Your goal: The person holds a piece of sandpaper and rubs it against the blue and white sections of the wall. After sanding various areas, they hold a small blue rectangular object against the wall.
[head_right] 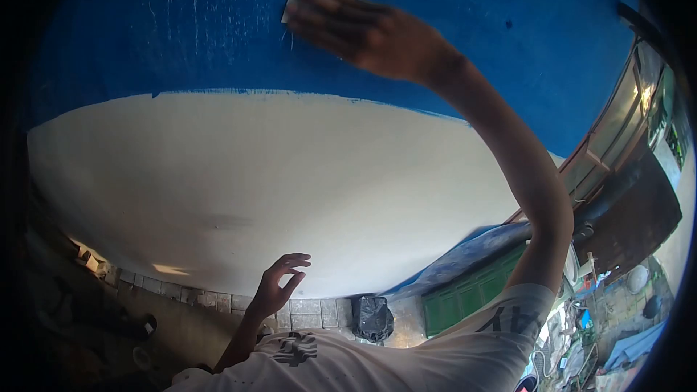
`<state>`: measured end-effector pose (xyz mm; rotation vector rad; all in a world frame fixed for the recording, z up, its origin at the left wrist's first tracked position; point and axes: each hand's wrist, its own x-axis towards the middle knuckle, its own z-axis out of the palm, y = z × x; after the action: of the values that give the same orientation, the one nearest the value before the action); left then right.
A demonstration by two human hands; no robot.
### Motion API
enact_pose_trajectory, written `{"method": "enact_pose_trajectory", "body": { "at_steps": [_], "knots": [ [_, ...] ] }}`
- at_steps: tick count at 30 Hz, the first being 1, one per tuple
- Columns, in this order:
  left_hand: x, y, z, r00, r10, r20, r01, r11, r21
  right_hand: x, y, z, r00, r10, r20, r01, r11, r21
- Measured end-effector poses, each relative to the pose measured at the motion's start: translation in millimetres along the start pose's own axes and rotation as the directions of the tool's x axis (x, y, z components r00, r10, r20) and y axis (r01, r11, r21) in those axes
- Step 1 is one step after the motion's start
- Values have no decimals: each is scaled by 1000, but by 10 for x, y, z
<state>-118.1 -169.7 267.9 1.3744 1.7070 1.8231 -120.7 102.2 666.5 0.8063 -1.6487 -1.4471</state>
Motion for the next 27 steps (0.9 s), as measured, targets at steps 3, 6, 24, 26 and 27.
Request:
{"method": "enact_pose_trajectory", "body": {
  "at_steps": [3,6,24,26,27],
  "knots": [
    [-40,27,-1,998,-64,-23,62,997,-50,18,-75,113,992,-122,16,117,977,175],
    [-80,13,-11,996,-65,-65,66,998,18,71,121,145,1000,15,-9,-14,982,187],
    [-229,-66,87,992,-47,-118,57,994,89,-74,-273,62,997,-62,-40,71,958,277],
    [-194,-69,126,994,-50,-100,58,995,80,-93,-137,172,996,-5,-87,25,973,230],
    [-166,-66,134,994,-45,-100,54,995,85,-78,-51,185,990,46,-133,-21,982,186]
  ]
}}
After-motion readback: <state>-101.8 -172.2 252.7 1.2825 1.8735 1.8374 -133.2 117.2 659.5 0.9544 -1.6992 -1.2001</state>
